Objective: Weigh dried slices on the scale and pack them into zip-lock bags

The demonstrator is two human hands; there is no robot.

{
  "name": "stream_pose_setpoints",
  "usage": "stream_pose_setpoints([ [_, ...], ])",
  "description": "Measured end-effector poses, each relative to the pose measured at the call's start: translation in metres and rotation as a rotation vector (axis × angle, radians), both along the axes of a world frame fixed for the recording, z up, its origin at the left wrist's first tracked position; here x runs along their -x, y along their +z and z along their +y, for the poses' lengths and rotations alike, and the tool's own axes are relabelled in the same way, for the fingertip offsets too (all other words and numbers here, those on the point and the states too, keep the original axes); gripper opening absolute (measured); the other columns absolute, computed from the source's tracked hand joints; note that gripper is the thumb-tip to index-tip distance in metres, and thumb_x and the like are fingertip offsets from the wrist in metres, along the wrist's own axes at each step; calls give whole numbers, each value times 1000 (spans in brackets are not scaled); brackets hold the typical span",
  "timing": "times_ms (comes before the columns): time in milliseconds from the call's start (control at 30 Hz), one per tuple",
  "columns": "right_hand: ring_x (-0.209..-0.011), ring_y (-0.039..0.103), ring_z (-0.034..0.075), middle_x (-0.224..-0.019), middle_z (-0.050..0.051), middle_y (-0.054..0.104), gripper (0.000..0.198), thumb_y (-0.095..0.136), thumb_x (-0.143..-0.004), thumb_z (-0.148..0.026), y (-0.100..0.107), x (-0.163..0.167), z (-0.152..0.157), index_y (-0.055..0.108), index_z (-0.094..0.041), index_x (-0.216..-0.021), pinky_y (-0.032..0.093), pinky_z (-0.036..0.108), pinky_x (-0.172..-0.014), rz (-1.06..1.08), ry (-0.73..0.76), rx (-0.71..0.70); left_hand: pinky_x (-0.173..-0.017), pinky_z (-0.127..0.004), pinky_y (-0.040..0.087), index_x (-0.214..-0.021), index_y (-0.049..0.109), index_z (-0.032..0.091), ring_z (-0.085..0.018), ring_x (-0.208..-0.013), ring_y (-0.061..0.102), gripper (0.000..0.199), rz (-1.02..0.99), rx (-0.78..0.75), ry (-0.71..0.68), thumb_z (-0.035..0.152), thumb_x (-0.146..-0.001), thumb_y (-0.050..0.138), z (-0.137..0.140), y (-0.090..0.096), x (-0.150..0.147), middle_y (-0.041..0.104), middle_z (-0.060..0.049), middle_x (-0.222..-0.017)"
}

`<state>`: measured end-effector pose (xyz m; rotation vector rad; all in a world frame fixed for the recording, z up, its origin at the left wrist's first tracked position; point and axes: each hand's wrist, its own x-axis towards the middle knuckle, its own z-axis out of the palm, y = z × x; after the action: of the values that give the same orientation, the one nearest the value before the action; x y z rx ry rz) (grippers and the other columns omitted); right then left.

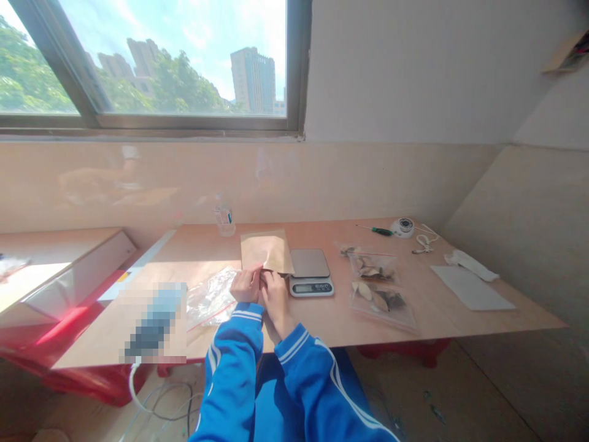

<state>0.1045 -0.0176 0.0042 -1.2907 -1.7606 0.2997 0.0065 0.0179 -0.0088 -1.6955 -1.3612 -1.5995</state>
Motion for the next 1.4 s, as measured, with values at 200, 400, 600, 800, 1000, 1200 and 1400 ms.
stream_pose_setpoints([
  [200, -98, 59, 22, -106, 7, 66, 27, 46, -89, -13, 4, -26, -16, 63, -20, -109, 46, 35, -86, 29, 31, -44, -63, -25, 47, -89, 73, 23, -14, -66, 62, 17, -51, 73, 2, 27, -87, 56, -3, 3, -2, 74, -3, -78],
  [400, -95, 61, 18, -105, 6, 68, 25, 52, -88, -21, 13, -64, -38, 63, -21, -110, 49, 31, -84, 276, -20, -106, -62, -26, 47, -91, 72, 22, -15, -69, 61, 18, -103, 129, -49, 26, -87, 55, -12, 12, -7, 73, -4, -83],
  [600, -77, 59, 18, -98, 9, 68, 28, 50, -88, -32, 22, -118, 7, 63, -17, -108, 49, 35, -76, 281, -284, -74, -60, -26, 45, -89, 73, 22, -15, -65, 60, 17, -135, 127, -19, 25, -85, 57, -13, 15, -9, 72, -4, -79],
  [800, -117, 47, 28, -121, 16, 57, 27, 49, -88, -27, 21, -124, 6, 63, -16, -108, 35, 51, -99, 41, -371, -169, -58, -24, 45, -88, 73, 22, -13, -64, 60, 15, -132, 56, -31, 23, -84, 59, -12, 14, -9, 72, -4, -78],
  [1000, -102, 55, 21, -105, 6, 62, 18, 54, -86, -15, 2, -82, -54, 66, -22, -96, 46, 37, -92, -51, 213, -4, -57, -26, 45, -89, 72, 22, -14, -64, 60, 16, -118, 80, -41, 26, -84, 58, -15, 15, -7, 72, -4, -77],
  [1200, -91, 57, 19, -91, 4, 64, 14, 56, -85, -11, -7, -83, -63, 66, -20, -90, 50, 34, -83, -6, 275, 144, -60, -26, 47, -91, 72, 23, -14, -66, 60, 16, -145, 105, -53, 25, -85, 57, -14, 14, -7, 71, -4, -80],
  [1400, -91, 59, 20, -91, 5, 66, 18, 51, -86, -15, 31, -111, -23, 66, -20, -94, 48, 35, -83, 97, 16, 21, -55, -24, 45, -87, 73, 21, -14, -65, 59, 15, -171, 82, -21, 25, -83, 59, -15, 15, -9, 71, -3, -77],
])
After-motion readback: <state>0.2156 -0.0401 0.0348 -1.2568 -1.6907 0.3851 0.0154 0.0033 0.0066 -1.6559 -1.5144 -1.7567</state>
